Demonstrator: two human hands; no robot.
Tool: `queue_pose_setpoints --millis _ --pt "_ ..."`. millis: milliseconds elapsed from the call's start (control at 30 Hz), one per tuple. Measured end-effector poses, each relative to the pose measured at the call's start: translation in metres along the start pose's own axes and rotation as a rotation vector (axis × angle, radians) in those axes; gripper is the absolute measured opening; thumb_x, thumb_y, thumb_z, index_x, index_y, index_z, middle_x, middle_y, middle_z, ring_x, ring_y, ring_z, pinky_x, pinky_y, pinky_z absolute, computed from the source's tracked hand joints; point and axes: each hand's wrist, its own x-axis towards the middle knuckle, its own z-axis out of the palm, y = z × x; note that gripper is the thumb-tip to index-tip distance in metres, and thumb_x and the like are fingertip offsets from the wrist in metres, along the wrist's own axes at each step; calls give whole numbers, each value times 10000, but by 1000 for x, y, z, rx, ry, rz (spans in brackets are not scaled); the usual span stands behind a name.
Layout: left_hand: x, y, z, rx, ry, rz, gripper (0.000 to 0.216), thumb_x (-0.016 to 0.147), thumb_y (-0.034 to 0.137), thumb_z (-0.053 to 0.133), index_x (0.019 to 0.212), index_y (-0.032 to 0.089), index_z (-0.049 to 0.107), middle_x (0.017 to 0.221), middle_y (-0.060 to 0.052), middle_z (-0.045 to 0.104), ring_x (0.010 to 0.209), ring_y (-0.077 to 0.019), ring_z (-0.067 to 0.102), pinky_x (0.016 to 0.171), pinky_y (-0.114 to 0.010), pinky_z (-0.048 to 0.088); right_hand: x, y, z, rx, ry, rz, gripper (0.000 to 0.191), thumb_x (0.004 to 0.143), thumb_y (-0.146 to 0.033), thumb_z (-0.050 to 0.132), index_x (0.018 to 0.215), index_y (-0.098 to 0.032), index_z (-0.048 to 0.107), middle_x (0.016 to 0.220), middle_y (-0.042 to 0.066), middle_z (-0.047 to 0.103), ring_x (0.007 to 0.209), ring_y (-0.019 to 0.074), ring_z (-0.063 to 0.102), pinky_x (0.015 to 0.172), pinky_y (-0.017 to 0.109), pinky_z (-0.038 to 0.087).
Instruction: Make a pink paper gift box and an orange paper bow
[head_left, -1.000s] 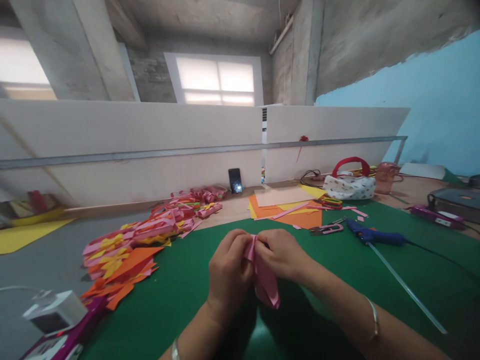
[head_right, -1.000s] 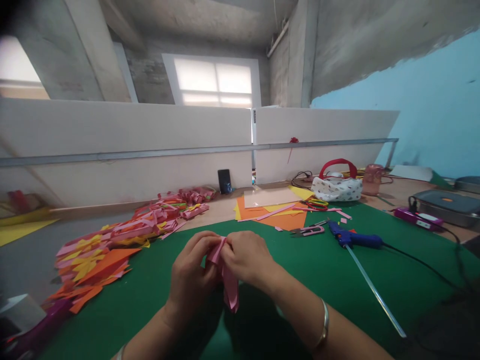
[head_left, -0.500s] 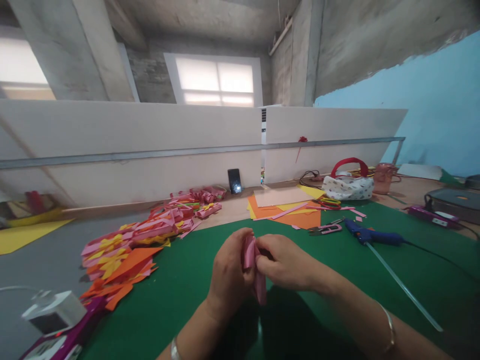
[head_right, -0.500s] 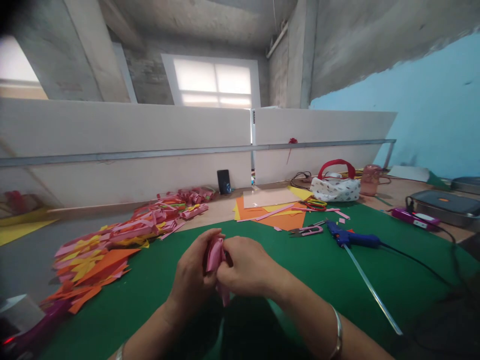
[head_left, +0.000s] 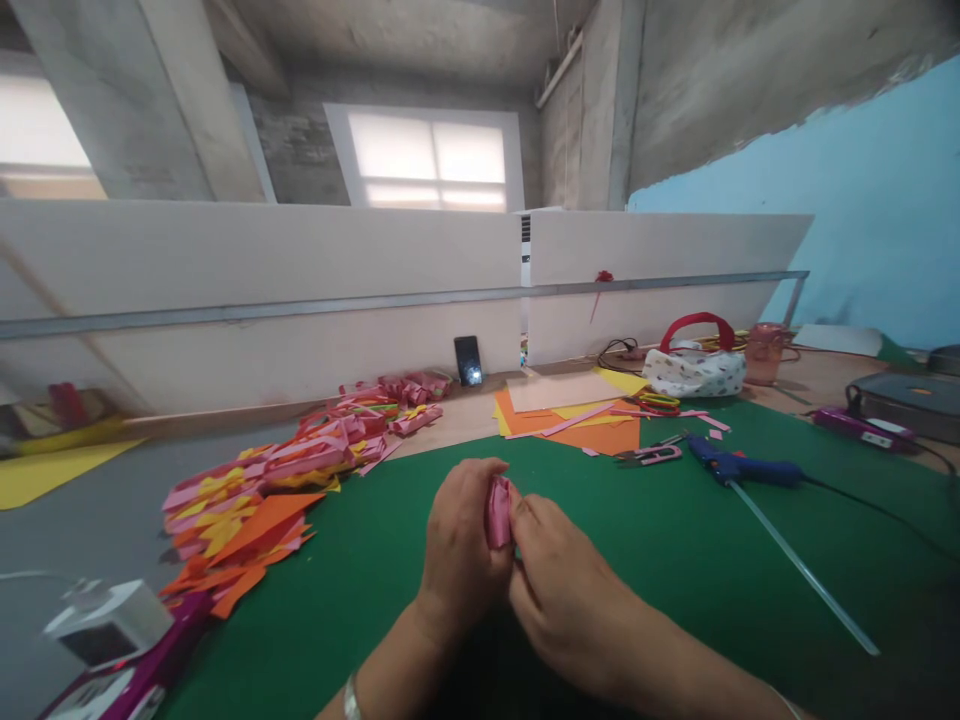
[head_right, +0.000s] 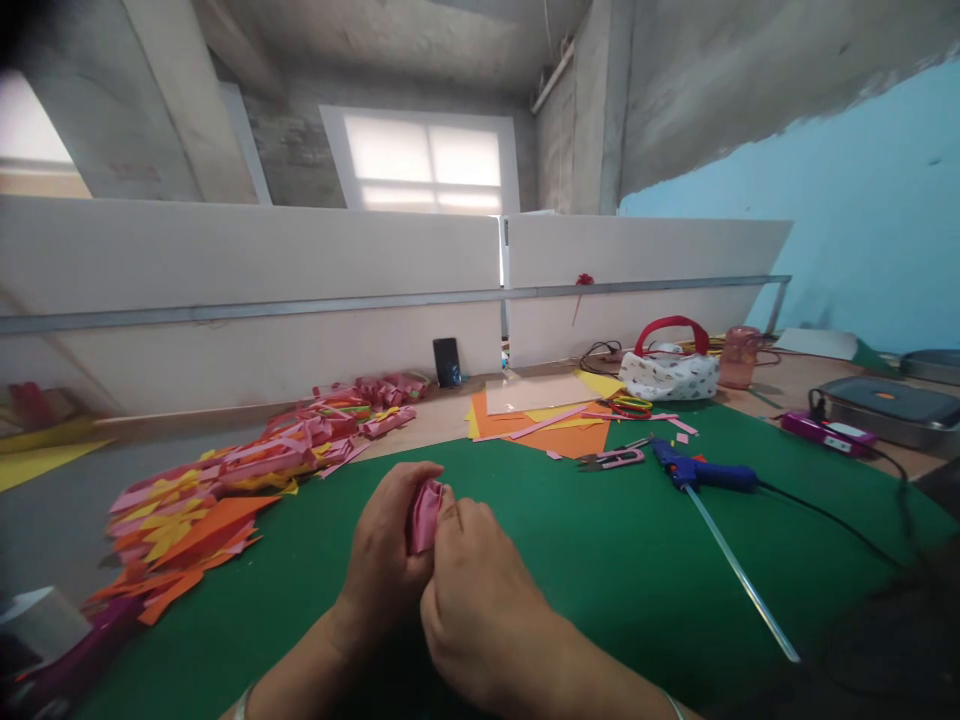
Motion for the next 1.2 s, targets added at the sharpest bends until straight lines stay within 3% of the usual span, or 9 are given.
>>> queue_pose_setpoints --millis 167,400,600,800,933,1200 --pt "-1 1 -2 -16 -98 -20 309 836 144 472 1121 219 565 898 -47 547 804 -174 546 713 -301 454 -2 2 1 -37 10 -40 307 729 -80 451 1020 -139 532 997 113 568 880 228 505 796 361 451" --pt "3 3 3 56 -114 -197 146 811 150 454 901 196 559 855 -43 567 814 -201 543 716 -336 449 5 7 14 -69 140 44 474 782 -93 476 1256 -81 467 1027 147 603 915 256 541 807 386 460" --pt "6 3 2 -25 -44 -331 216 769 107 397 910 188 539 873 -48 592 819 -202 556 728 -349 457 16 -2 26 -162 337 80 200 870 -103 426 933 -134 614 837 112 617 795 254 551 716 393 456" --pt "6 5 -1 -95 -22 -457 214 737 118 443 926 182 522 916 -62 591 839 -209 551 765 -385 460 18 -1 38 -327 487 -21 222 819 -35 489 990 -120 603 826 103 617 756 239 547 670 355 438" --pt "8 6 -1 -200 -69 -469 329 700 86 429 1000 181 528 893 -49 602 827 -200 575 759 -374 469 21 -3 33 -371 473 41 173 832 -62 518 901 -160 643 781 77 621 725 236 545 639 348 391" --pt "8 5 -2 -456 -188 -508 352 606 80 455 924 182 566 948 -56 641 905 -214 607 834 -391 479 20 -4 10 -237 294 143 160 838 -106 546 924 -143 676 849 85 618 801 218 537 679 307 385"
